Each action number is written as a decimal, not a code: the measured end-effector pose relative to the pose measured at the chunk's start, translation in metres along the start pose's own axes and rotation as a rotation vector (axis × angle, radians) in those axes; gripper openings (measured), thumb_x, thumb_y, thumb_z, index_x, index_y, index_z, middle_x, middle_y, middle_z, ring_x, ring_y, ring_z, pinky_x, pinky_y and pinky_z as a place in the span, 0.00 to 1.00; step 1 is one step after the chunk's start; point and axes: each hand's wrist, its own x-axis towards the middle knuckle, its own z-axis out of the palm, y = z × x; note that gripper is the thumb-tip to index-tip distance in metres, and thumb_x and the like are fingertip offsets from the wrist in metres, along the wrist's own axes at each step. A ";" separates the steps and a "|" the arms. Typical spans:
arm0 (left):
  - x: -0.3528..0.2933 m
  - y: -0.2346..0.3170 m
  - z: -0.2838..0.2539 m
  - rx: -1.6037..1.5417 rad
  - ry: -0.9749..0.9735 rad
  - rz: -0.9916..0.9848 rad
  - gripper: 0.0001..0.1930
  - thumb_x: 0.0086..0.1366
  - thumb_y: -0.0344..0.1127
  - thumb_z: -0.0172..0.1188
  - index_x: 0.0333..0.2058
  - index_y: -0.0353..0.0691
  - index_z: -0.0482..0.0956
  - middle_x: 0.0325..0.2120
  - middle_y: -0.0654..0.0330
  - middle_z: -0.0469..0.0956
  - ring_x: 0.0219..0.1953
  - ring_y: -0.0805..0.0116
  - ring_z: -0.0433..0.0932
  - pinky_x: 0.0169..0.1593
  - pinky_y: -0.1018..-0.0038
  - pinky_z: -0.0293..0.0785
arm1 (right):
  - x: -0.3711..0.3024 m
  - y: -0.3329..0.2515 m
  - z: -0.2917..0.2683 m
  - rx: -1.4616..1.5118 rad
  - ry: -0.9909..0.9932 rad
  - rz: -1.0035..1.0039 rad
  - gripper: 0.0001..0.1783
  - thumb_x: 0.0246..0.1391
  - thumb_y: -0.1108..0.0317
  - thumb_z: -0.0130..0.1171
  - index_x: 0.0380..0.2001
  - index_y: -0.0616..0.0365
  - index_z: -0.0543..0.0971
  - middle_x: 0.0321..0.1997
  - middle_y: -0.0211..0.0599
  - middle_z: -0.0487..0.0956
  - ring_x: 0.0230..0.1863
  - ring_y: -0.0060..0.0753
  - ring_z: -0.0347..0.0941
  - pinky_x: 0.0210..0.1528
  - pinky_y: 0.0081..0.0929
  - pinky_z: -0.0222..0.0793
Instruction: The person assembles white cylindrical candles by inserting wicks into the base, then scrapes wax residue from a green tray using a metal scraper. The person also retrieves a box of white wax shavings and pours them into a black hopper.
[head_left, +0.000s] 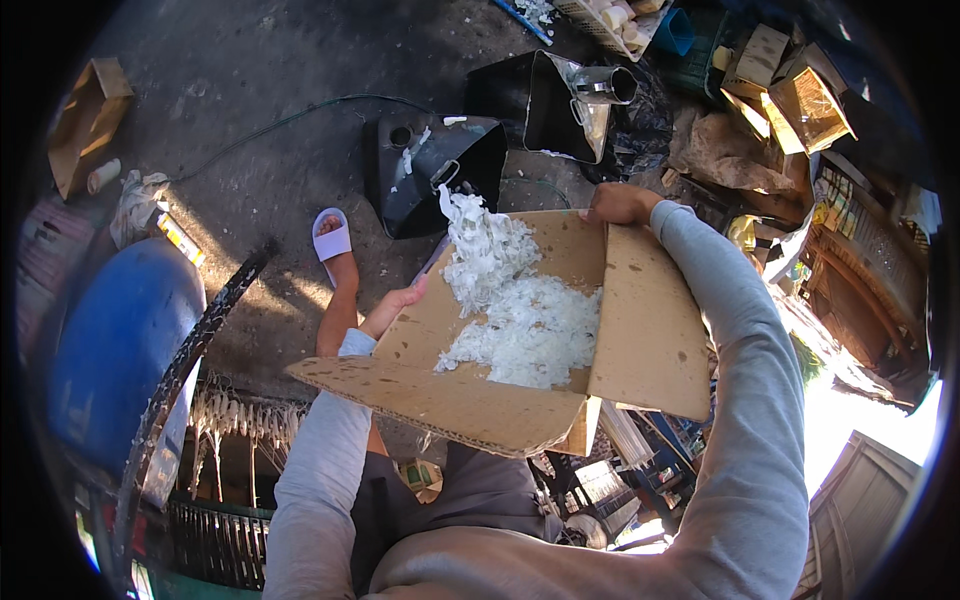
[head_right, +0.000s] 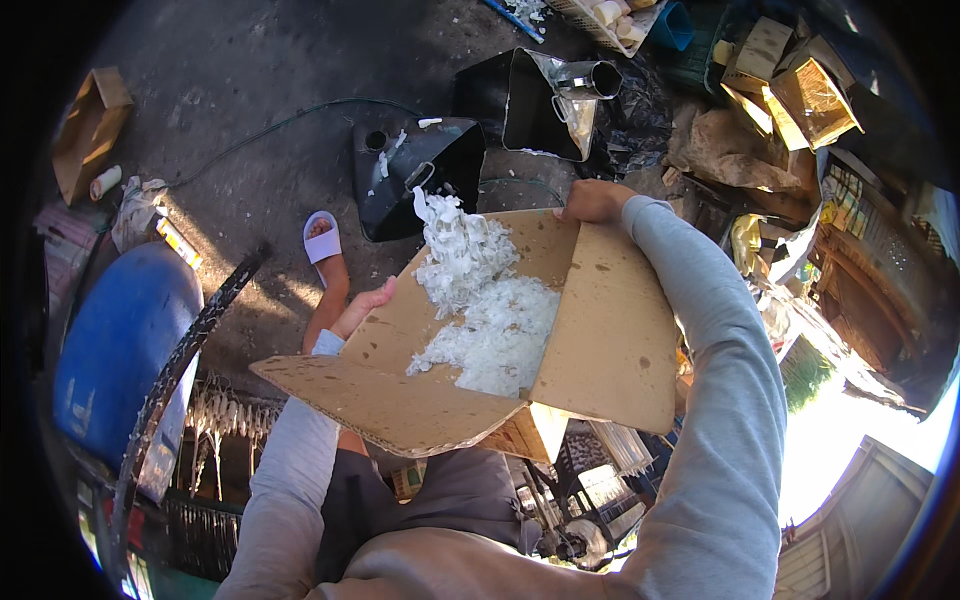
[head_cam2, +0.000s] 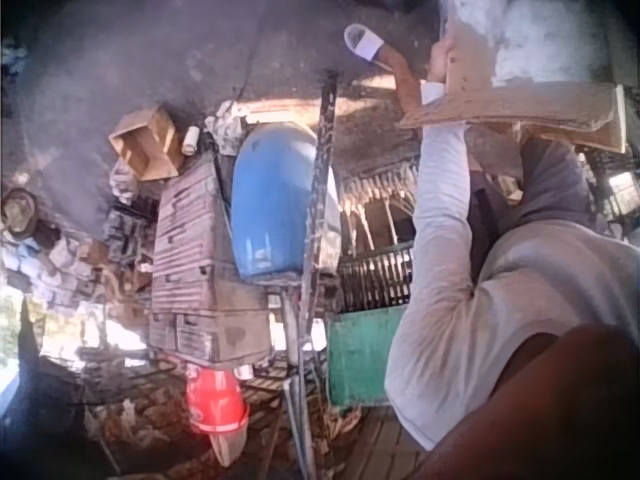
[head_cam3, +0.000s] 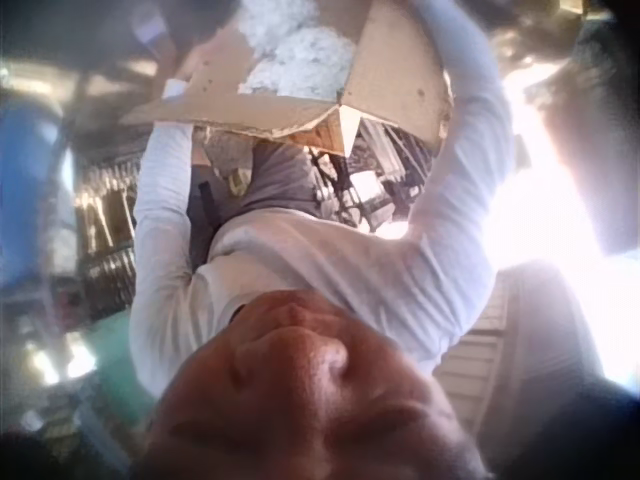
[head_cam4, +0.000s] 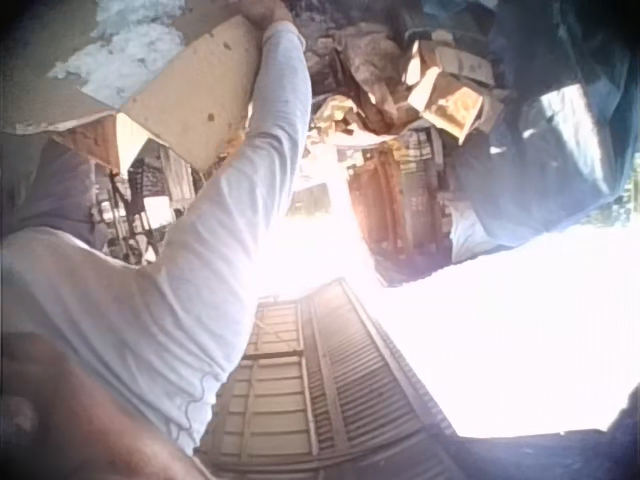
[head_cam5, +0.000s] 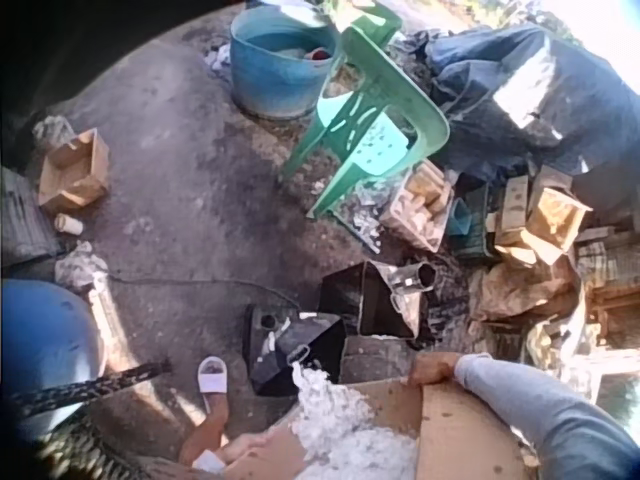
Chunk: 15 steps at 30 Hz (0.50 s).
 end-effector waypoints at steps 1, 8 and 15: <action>-0.002 -0.003 0.003 0.034 -0.046 0.069 0.31 0.76 0.59 0.53 0.68 0.45 0.71 0.58 0.60 0.79 0.53 0.69 0.80 0.57 0.67 0.76 | 0.001 0.000 0.001 -0.008 0.024 0.021 0.35 0.64 0.41 0.53 0.43 0.69 0.85 0.51 0.59 0.84 0.57 0.60 0.79 0.61 0.48 0.71; -0.004 -0.001 0.006 0.101 0.012 0.053 0.32 0.75 0.61 0.53 0.66 0.44 0.72 0.57 0.58 0.80 0.54 0.68 0.79 0.57 0.66 0.75 | 0.007 0.002 0.005 0.032 0.029 -0.007 0.34 0.62 0.41 0.55 0.43 0.67 0.86 0.51 0.59 0.84 0.56 0.60 0.79 0.60 0.47 0.72; -0.011 -0.003 0.025 0.034 0.001 0.153 0.33 0.74 0.63 0.53 0.66 0.45 0.72 0.54 0.59 0.81 0.52 0.69 0.80 0.56 0.66 0.76 | 0.006 0.008 0.003 0.013 0.034 0.010 0.35 0.61 0.40 0.56 0.44 0.68 0.85 0.51 0.57 0.85 0.56 0.58 0.80 0.59 0.47 0.73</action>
